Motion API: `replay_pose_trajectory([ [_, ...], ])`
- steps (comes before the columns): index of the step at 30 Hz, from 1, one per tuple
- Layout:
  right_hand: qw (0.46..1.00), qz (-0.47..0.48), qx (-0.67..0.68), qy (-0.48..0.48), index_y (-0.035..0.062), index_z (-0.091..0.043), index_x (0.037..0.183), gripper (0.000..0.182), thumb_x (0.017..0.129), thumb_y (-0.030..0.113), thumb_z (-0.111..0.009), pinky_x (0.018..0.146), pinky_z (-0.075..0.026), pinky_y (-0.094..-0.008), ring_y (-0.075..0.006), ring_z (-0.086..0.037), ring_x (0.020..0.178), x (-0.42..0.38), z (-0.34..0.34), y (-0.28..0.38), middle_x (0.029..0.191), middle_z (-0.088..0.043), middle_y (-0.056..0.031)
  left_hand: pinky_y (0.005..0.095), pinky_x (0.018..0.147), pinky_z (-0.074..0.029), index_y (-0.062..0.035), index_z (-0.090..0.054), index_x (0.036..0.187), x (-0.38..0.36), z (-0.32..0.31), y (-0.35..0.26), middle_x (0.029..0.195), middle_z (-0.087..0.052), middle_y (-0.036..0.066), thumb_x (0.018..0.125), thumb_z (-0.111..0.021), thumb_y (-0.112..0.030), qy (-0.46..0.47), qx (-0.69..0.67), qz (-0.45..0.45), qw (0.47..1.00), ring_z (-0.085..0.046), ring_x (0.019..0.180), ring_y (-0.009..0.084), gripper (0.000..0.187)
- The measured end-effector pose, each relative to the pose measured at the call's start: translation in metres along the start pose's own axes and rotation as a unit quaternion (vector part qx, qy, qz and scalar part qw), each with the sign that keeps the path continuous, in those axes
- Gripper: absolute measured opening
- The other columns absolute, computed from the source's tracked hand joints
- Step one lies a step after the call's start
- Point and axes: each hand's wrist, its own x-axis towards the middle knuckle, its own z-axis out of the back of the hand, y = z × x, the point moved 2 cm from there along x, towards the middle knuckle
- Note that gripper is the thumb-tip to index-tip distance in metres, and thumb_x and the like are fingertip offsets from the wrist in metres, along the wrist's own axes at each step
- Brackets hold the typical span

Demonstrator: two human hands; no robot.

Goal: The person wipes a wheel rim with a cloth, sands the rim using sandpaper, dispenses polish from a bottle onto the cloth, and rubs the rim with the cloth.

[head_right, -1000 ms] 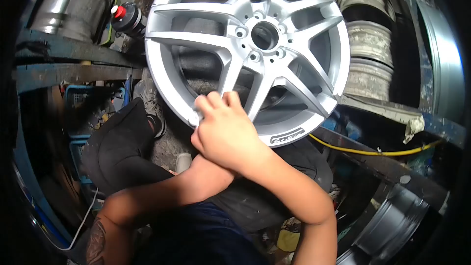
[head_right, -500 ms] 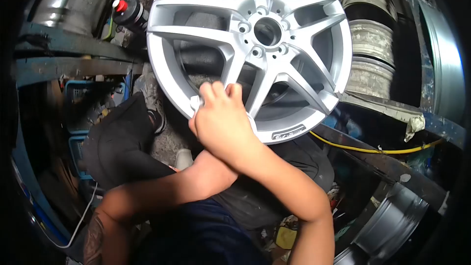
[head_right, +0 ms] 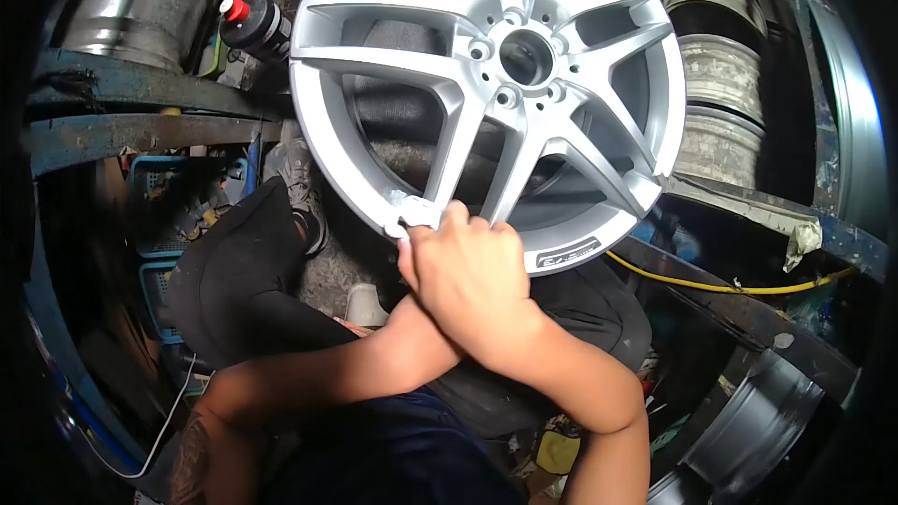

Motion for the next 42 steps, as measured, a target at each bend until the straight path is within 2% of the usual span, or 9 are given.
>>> replay_pose_trajectory([
  [13, 0.972, 0.024, 0.164, 0.166, -0.0068, -0.060, 0.097, 0.065, 0.080, 0.050, -0.086, 0.068, -0.054, -0.0521, -0.0494, -0.068, 0.075, 0.011, 0.017, -0.005, 0.068, -0.064, -0.0272, 0.0543, 0.107, -0.045, -0.0078, -0.068, 0.136, -0.012, -0.001, 0.001, 0.145, -0.060, 0.017, 0.096, -0.060, -0.022, 0.034, 0.025, -0.007, 0.999, -0.056, 0.134, 0.0333, 0.043],
  [21, 0.962, 0.059, 0.239, 0.115, -0.0044, -0.057, 0.097, 0.058, 0.079, 0.040, -0.090, 0.064, -0.054, -0.0482, -0.0473, -0.067, 0.065, 0.016, 0.002, -0.019, 0.062, -0.061, -0.0248, 0.0561, 0.094, -0.054, -0.0076, -0.075, 0.124, -0.013, -0.011, -0.013, 0.132, -0.068, 0.016, 0.093, -0.063, -0.020, 0.111, 0.022, -0.019, 0.993, -0.065, 0.122, 0.0339, 0.036],
  [23, 0.883, -0.132, 0.346, 0.288, -0.0048, -0.058, 0.101, 0.058, 0.078, 0.036, -0.092, 0.065, -0.053, -0.0473, -0.0471, -0.067, 0.067, 0.036, 0.014, -0.016, 0.064, -0.061, -0.0237, 0.0551, 0.083, -0.057, -0.0083, -0.080, 0.114, -0.007, 0.005, -0.013, 0.120, -0.074, 0.014, 0.090, -0.065, -0.018, 0.151, -0.010, -0.016, 0.988, -0.071, 0.110, 0.0333, 0.029],
  [24, 0.933, -0.029, 0.282, 0.221, -0.0049, -0.059, 0.105, 0.058, 0.074, 0.030, -0.094, 0.066, -0.053, -0.0457, -0.0407, -0.069, 0.066, 0.031, 0.010, -0.019, 0.067, -0.062, -0.0214, 0.0371, 0.072, -0.059, -0.0062, -0.073, 0.114, -0.006, 0.008, -0.011, 0.107, -0.076, 0.010, 0.094, -0.061, -0.016, 0.184, -0.009, -0.057, 0.981, -0.075, 0.091, 0.0241, 0.025],
  [27, 0.962, 0.054, 0.234, 0.128, -0.0040, -0.060, 0.108, 0.058, 0.072, 0.026, -0.095, 0.066, -0.054, -0.0431, -0.0277, -0.069, 0.064, 0.016, 0.007, -0.019, 0.067, -0.064, -0.0180, 0.0376, 0.074, -0.057, -0.0071, -0.073, 0.113, -0.014, 0.009, -0.010, 0.106, -0.076, 0.009, 0.094, -0.060, -0.017, -0.031, 0.118, -0.055, 0.991, -0.074, 0.093, 0.0230, 0.025],
  [33, 0.958, 0.013, 0.238, 0.157, -0.0046, -0.058, 0.106, 0.055, 0.075, 0.025, -0.092, 0.064, -0.053, -0.0463, -0.0314, -0.068, 0.062, 0.011, 0.009, -0.013, 0.067, -0.062, -0.0229, 0.0383, 0.076, -0.056, -0.0083, -0.073, 0.119, -0.013, 0.025, -0.009, 0.110, -0.075, 0.012, 0.095, -0.060, -0.019, 0.121, 0.112, -0.041, 0.985, -0.074, 0.093, 0.0254, 0.030],
  [36, 0.869, -0.184, 0.359, 0.288, -0.0043, -0.060, 0.106, 0.055, 0.074, 0.026, -0.093, 0.068, -0.054, -0.0463, -0.0338, -0.071, 0.064, 0.039, 0.025, -0.006, 0.067, -0.064, -0.0221, 0.0407, 0.068, -0.057, -0.0098, -0.079, 0.096, -0.012, 0.004, -0.007, 0.095, -0.077, 0.009, 0.088, -0.065, -0.015, 0.108, 0.000, -0.066, 0.992, -0.074, 0.087, 0.0218, 0.017],
  [39, 0.958, 0.039, 0.234, 0.162, -0.0084, -0.059, 0.103, 0.043, 0.081, 0.019, -0.085, 0.065, -0.057, -0.0467, -0.0401, -0.073, 0.069, 0.022, 0.016, -0.009, 0.070, -0.069, -0.0239, 0.0363, 0.060, -0.056, -0.0114, -0.080, 0.080, -0.018, 0.015, -0.006, 0.078, -0.076, 0.008, 0.084, -0.068, -0.015, 0.060, 0.003, -0.083, 0.995, -0.073, 0.071, 0.0225, 0.013],
  [42, 0.916, -0.072, 0.320, 0.230, -0.0051, -0.061, 0.105, 0.044, 0.080, 0.022, -0.085, 0.068, -0.054, -0.0463, -0.0420, -0.071, 0.071, 0.034, 0.016, -0.012, 0.070, -0.066, -0.0246, 0.0381, 0.060, -0.057, -0.0100, -0.079, 0.078, -0.015, 0.021, -0.007, 0.078, -0.076, 0.010, 0.082, -0.068, -0.015, 0.137, -0.101, -0.109, 0.979, -0.073, 0.069, 0.0242, 0.013],
])
